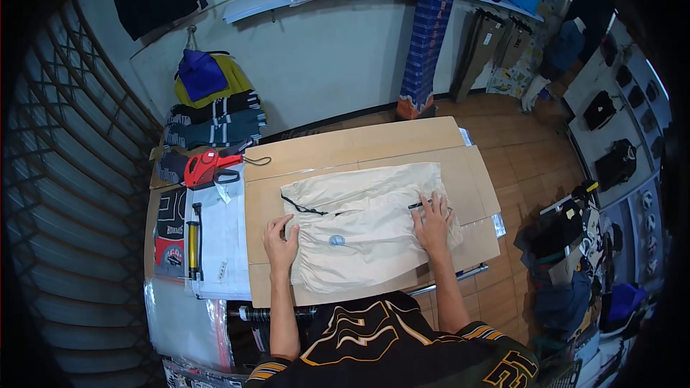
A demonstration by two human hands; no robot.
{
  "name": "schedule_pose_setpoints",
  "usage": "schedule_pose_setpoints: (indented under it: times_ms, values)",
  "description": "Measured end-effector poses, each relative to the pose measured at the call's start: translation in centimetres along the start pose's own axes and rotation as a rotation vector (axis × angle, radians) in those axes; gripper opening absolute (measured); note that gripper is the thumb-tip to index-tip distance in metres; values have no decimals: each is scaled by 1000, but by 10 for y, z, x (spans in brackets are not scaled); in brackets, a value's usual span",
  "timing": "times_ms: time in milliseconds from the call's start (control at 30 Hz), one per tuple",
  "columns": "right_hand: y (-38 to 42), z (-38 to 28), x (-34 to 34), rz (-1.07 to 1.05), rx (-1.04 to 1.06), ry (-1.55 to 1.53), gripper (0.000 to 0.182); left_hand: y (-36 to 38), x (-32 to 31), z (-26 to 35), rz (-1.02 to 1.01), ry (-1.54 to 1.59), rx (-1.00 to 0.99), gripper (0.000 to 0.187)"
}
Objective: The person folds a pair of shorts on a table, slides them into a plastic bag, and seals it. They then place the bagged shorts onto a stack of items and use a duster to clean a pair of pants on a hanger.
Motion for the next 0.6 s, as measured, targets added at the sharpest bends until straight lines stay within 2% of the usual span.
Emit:
schedule_pose_setpoints:
  times_ms: [300, 367, 400, 467, 500, 567, 600]
  values:
    - [-7, 0, 4, 8, 24, -36, 52, -1, 1, 0, 27, -30, -6, 28]
    - [-5, 18, 17, 143, -6, -240, 52, -1, 1, -1, 30, -25, -6, 28]
    - [-5, 28, 20, 141, -6, -240, 52, -1, 2, -2, 31, -13, -13, 28]
    - [-2, 61, 39, 304, -106, -173, 56, -1, 1, -1, 26, 2, -24, 29]
    - [-1, 71, 46, 308, -112, -172, 56, -1, 2, 0, 25, 8, -27, 29]
    - [8, 107, 63, 331, -384, -35, 62, -2, 1, 1, 17, 20, -38, 30]
    - [5, 126, 65, 338, -389, -34, 62, -2, 1, 0, 18, 24, -34, 30]
Point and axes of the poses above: each hand's wrist, its own y-axis away from the middle knuckle, its own x-axis out of the back of the hand, z = x × y, the point moved 7 cm from there along -y, towards the middle knuckle, and after that the axes turned 1 degree about -y, right-handed, at the moved point
